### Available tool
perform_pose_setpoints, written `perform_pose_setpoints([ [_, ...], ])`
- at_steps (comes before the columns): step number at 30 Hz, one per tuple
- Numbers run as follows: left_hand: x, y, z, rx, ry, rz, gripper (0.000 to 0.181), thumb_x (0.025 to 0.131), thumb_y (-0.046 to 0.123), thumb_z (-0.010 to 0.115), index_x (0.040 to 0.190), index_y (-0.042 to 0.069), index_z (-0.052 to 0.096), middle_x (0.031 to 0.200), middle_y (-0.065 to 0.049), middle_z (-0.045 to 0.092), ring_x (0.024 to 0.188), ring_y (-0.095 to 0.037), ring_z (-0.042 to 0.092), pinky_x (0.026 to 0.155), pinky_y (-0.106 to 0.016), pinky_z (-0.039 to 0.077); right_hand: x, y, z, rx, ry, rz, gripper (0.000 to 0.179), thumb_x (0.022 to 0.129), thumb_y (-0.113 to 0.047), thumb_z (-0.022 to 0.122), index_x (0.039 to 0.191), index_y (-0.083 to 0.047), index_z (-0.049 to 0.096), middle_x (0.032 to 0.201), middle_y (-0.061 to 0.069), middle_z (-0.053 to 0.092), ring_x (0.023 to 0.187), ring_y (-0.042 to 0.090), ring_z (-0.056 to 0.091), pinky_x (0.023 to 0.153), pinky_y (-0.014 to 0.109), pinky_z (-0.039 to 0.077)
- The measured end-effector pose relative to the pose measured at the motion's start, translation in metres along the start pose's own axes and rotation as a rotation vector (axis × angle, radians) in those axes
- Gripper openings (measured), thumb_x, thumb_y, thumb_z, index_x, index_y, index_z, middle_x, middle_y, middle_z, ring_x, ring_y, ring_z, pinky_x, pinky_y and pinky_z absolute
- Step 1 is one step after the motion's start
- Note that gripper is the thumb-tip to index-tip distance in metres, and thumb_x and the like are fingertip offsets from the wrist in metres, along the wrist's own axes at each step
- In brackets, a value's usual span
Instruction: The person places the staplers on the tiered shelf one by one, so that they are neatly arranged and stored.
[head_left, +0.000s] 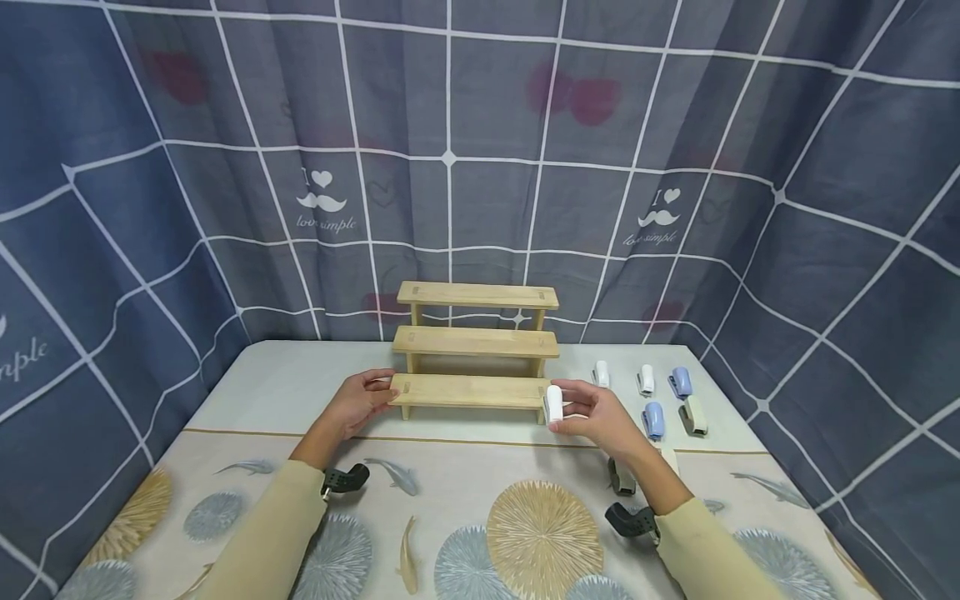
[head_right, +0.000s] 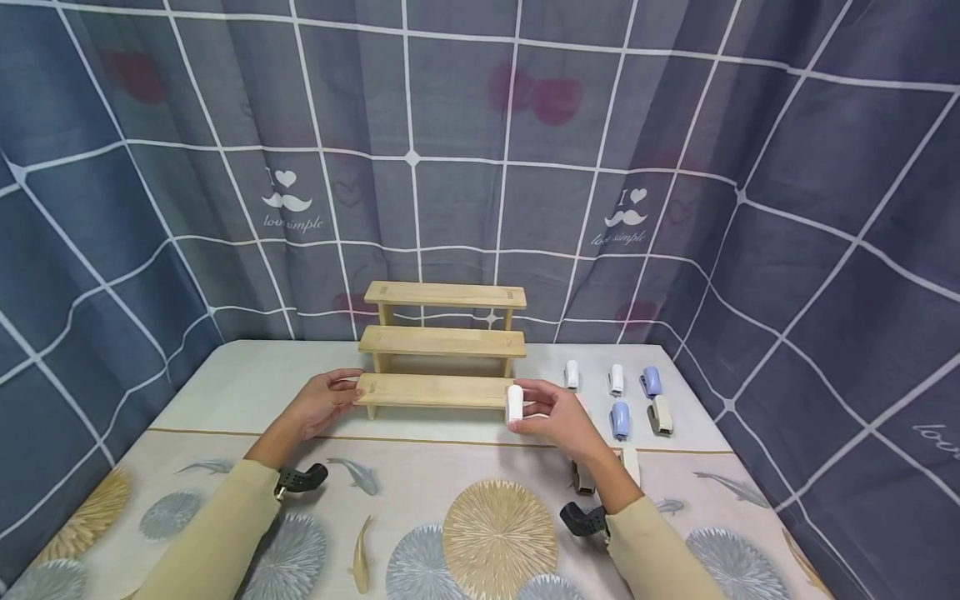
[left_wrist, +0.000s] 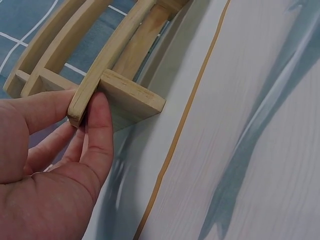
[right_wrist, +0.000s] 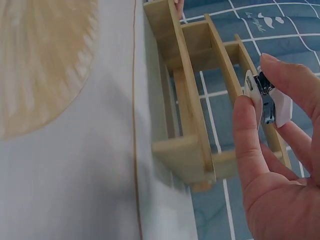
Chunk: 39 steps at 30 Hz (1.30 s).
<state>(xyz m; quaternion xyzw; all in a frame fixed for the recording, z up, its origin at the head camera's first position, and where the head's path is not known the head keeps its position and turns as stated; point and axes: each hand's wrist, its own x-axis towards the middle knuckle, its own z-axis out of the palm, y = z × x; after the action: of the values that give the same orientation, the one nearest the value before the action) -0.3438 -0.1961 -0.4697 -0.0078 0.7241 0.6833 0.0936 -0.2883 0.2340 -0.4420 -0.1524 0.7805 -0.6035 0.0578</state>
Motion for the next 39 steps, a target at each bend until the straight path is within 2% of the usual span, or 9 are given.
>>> perform_pose_setpoints([
  [10, 0.000, 0.000, -0.004, 0.006, -0.017, 0.016, 0.059, 0.097, -0.001, 0.064, 0.151, -0.008, 0.041, 0.129, -0.022, 0.059, 0.093, -0.011, 0.068, 0.083, -0.025, 0.062, 0.033, -0.020, 0.026, 0.024, -0.021, -0.004, 0.075, 0.077, -0.004, 0.087, 0.144, -0.003, 0.054, 0.129, 0.023, 0.064, 0.099, 0.018, 0.071, 0.077, 0.028, 0.062],
  [17, -0.001, 0.000, -0.006, 0.005, -0.017, -0.005, 0.061, 0.096, -0.002, 0.066, 0.152, -0.005, 0.041, 0.126, -0.018, 0.062, 0.091, -0.010, 0.069, 0.083, -0.024, 0.062, 0.062, -0.033, 0.045, 0.039, -0.026, -0.028, 0.075, 0.076, -0.001, 0.087, 0.143, -0.005, 0.057, 0.126, 0.020, 0.066, 0.098, 0.017, 0.069, 0.078, 0.027, 0.062],
  [25, 0.001, -0.001, -0.007, -0.001, -0.025, -0.011, 0.062, 0.096, -0.003, 0.066, 0.152, -0.005, 0.040, 0.126, -0.019, 0.061, 0.092, -0.010, 0.069, 0.082, -0.023, 0.062, 0.094, -0.049, 0.065, 0.052, -0.011, -0.042, 0.070, 0.077, 0.000, 0.087, 0.141, -0.009, 0.060, 0.132, 0.020, 0.067, 0.106, 0.022, 0.071, 0.083, 0.030, 0.063],
  [31, 0.001, -0.003, -0.006, 0.006, -0.024, -0.019, 0.062, 0.096, -0.002, 0.066, 0.152, -0.005, 0.041, 0.130, -0.021, 0.061, 0.093, -0.010, 0.069, 0.084, -0.025, 0.062, 0.117, -0.062, 0.076, 0.067, -0.030, -0.055, 0.070, 0.077, 0.002, 0.086, 0.141, -0.009, 0.060, 0.136, 0.018, 0.064, 0.105, 0.020, 0.071, 0.085, 0.030, 0.063],
  [39, 0.003, -0.005, -0.006, -0.005, -0.030, -0.021, 0.063, 0.095, -0.002, 0.067, 0.152, -0.006, 0.040, 0.127, -0.019, 0.062, 0.092, -0.010, 0.069, 0.084, -0.025, 0.062, 0.147, -0.080, 0.086, 0.034, 0.006, -0.090, 0.069, 0.075, 0.000, 0.088, 0.139, -0.009, 0.063, 0.138, 0.017, 0.064, 0.104, 0.022, 0.073, 0.083, 0.029, 0.063],
])
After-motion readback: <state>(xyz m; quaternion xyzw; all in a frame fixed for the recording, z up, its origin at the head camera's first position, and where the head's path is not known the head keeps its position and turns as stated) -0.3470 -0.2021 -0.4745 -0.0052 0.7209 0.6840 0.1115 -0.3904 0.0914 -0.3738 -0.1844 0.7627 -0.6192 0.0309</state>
